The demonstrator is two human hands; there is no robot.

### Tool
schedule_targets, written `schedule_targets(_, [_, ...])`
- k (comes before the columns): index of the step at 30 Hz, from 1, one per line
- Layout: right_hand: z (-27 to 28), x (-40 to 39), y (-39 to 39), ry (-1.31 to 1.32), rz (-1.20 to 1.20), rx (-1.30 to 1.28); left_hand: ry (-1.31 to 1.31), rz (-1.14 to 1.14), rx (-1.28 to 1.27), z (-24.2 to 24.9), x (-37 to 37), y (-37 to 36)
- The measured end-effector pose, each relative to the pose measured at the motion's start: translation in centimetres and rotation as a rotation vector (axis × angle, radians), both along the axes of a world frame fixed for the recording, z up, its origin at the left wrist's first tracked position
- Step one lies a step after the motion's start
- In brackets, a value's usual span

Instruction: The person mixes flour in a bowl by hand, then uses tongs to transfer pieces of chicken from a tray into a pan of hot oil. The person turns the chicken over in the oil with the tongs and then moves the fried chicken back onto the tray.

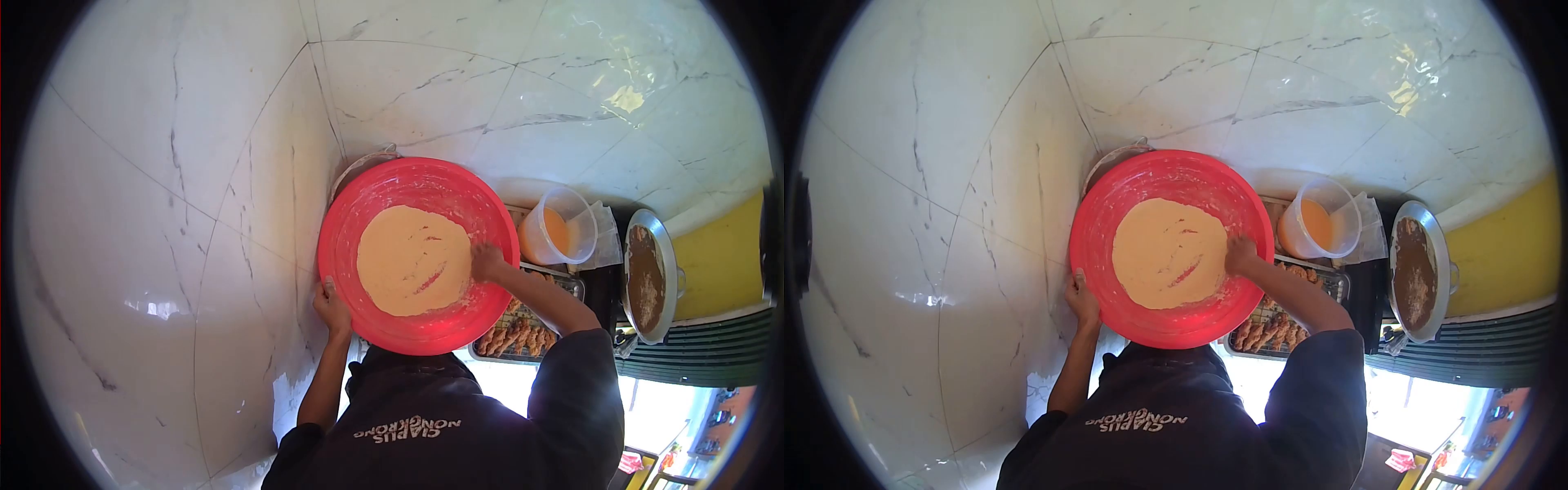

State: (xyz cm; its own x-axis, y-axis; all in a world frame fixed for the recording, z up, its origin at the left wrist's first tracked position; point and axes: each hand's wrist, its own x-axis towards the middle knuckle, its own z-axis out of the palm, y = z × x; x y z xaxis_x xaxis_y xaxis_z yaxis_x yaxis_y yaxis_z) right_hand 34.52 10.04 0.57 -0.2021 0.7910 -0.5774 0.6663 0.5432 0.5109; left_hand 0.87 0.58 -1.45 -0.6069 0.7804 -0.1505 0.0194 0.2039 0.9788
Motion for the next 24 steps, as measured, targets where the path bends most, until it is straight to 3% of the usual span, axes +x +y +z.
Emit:
schedule_targets(2, [1.1,-1.6,-1.6,0.058,-0.312,-0.499,0.022,0.032,0.056,0.3,0.2,0.1])
schedule_targets(3, [0.3,-1.2,-1.6,0.056,-0.312,-0.506,0.022,0.032,0.048,0.4,0.3,-0.1])
schedule_targets(5, [-1.0,-0.4,-0.6,-0.001,-0.058,-0.032,0.039,0.027,0.043,0.5,0.2,0.1])
schedule_targets(6, [-1.5,-0.8,-1.0,0.003,-0.055,-0.037,0.043,0.029,0.038,0.3,-0.2,-0.1])
schedule_targets(8, [-2.3,-1.3,-1.4,0.116,-0.323,-0.216,0.045,0.025,0.048,0.0,-0.1,0.4])
schedule_targets(12, [-3.4,-0.9,-0.6,0.141,-0.172,-0.053,0.044,0.032,0.033,0.6,-0.1,0.1])
schedule_targets(21, [-1.4,-3.0,-0.5,0.067,-0.27,-0.058,0.008,0.057,0.082,1.0,0.2,0.6])
schedule_targets(24, [-1.3,-3.3,-0.8,0.111,-0.377,-0.216,0.105,0.048,0.004,1.0,-0.5,0.5])
